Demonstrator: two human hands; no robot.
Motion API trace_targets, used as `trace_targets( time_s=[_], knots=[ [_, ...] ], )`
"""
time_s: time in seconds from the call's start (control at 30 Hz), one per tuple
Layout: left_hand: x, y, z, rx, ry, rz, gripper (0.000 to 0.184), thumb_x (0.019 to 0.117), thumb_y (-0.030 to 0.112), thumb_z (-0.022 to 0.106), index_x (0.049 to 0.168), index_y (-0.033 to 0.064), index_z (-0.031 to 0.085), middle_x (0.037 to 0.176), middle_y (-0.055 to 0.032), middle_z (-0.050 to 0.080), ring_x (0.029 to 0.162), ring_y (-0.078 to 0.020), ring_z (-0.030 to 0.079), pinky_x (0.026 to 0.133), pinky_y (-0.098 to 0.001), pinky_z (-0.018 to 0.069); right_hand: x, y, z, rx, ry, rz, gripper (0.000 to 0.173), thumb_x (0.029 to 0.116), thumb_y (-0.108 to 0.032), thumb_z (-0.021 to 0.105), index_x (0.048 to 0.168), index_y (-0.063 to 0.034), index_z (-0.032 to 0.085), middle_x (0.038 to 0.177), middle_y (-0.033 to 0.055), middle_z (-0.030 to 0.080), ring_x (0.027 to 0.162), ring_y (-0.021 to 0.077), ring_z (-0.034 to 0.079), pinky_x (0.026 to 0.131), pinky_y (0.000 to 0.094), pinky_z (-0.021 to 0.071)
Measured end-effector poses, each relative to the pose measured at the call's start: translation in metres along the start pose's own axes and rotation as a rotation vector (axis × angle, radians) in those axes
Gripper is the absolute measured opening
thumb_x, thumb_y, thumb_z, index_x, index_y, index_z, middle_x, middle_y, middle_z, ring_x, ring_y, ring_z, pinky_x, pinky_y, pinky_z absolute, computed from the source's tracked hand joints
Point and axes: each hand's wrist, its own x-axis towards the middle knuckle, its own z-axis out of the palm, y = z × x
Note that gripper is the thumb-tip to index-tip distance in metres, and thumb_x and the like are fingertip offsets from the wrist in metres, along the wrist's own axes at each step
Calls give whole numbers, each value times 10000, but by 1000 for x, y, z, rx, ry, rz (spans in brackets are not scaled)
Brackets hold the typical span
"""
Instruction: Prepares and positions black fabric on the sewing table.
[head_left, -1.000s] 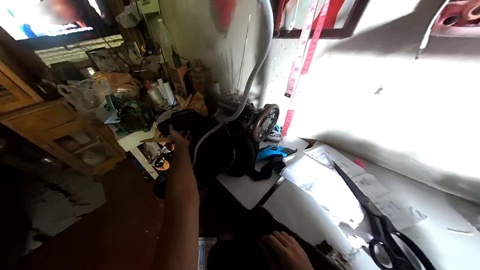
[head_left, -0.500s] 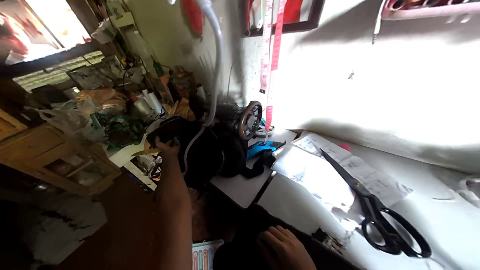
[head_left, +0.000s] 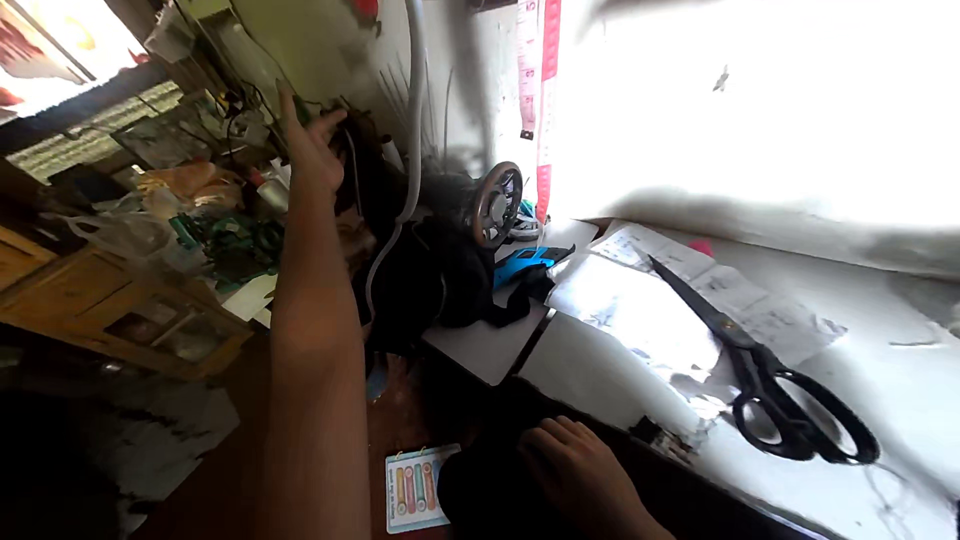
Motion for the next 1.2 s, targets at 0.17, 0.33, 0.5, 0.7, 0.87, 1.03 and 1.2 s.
trace_targets(
  time_s=[0.17, 0.33, 0.5, 0.7, 0.87, 1.03, 1.2],
  knots=[
    [-5, 32, 30, 901, -174, 170, 657, 1060, 535, 433, 1305, -47, 611, 1265, -176, 687, 1208, -288, 631, 1081, -514, 438, 0, 3, -2, 2, -4, -18, 258, 955, -298, 536, 857, -162, 733, 781, 2, 685, 744, 195, 671, 637, 343, 544],
    [-26, 60, 38, 852, 65, 157, 672, 996, 504, 589, 1364, -55, 528, 1252, -180, 650, 1125, -251, 628, 992, -451, 489, 1, 2, -2, 26, -1, -17, 236, 941, -279, 560, 857, -146, 737, 784, 21, 690, 745, 215, 679, 642, 358, 552],
    [-16, 98, 27, 484, 221, 337, 427, 980, 414, 647, 1221, 62, 645, 1143, -84, 670, 1054, -177, 639, 914, -381, 531, 1, 2, -2, 37, -16, -16, 249, 944, -276, 549, 857, -140, 738, 792, 23, 694, 763, 221, 686, 648, 369, 555],
    [-34, 144, 10, 573, 216, 487, 302, 995, 294, 612, 1180, 64, 675, 1164, -79, 653, 1065, -149, 608, 920, -372, 499, 2, 1, -5, 66, -35, -14, 226, 934, -246, 582, 876, -106, 750, 818, 62, 711, 778, 265, 702, 663, 415, 570],
    [-65, 183, 1, 789, 179, 530, 294, 980, 138, 588, 1250, 84, 691, 1246, -74, 671, 1127, -136, 623, 969, -332, 495, 2, 0, -8, 97, -64, -6, 187, 927, -208, 622, 901, -78, 754, 844, 94, 720, 815, 300, 712, 699, 464, 578],
    [-112, 214, -1, 880, 252, 402, 312, 896, 136, 673, 1191, 39, 645, 1145, -96, 637, 974, -147, 612, 844, -369, 518, 3, 1, -15, 132, -120, -25, 162, 937, -165, 650, 935, -44, 757, 889, 141, 725, 864, 348, 712, 744, 512, 577],
    [-199, 209, 7, 776, -80, 360, 291, 952, 61, 595, 1236, -1, 600, 1215, -88, 621, 1014, -117, 636, 864, -308, 564, 13, -6, -37, 158, -410, 75, 338, 999, -309, 644, 1148, -16, 722, 1095, 216, 709, 1070, 421, 664, 922, 582, 514]
  ],
)
